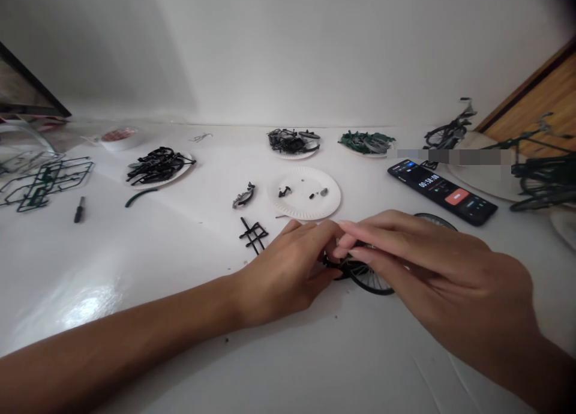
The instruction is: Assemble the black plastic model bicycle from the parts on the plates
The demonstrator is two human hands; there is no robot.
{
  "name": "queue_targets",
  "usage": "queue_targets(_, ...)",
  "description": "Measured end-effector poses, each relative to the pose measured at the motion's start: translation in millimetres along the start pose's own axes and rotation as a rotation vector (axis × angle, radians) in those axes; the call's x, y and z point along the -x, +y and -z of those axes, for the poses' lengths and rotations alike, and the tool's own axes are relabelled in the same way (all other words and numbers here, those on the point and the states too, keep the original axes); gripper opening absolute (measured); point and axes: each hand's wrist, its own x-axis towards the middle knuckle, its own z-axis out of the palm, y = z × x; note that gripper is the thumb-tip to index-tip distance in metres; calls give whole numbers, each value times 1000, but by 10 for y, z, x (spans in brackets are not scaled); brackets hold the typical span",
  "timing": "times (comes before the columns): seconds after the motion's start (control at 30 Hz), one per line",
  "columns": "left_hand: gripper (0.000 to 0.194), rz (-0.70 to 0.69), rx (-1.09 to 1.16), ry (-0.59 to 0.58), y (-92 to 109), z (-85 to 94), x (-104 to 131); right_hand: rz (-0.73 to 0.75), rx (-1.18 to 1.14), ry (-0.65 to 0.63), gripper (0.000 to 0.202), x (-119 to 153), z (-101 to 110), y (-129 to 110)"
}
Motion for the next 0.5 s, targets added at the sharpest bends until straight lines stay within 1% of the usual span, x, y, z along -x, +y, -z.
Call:
queue_targets(0.13,22,-3,-14,-4,8,12,-3,11,21,-36,41,1,30,5)
queue_targets(0.2,24,-1,-10,-9,10,19,-2,-6,55,-16,36,2,40,-1)
queue_targets(0.3,26,7,1,-21,13,22,0,-21,112,52,24,-1,40,-13)
queue_targets(0.43,23,19,3,-4,21,28,-1,16,83,-1,32,-4,46,-21)
queue_targets(0.5,25,30,17,-19,30,38,-5,0,79,12,30,-5,42,-30)
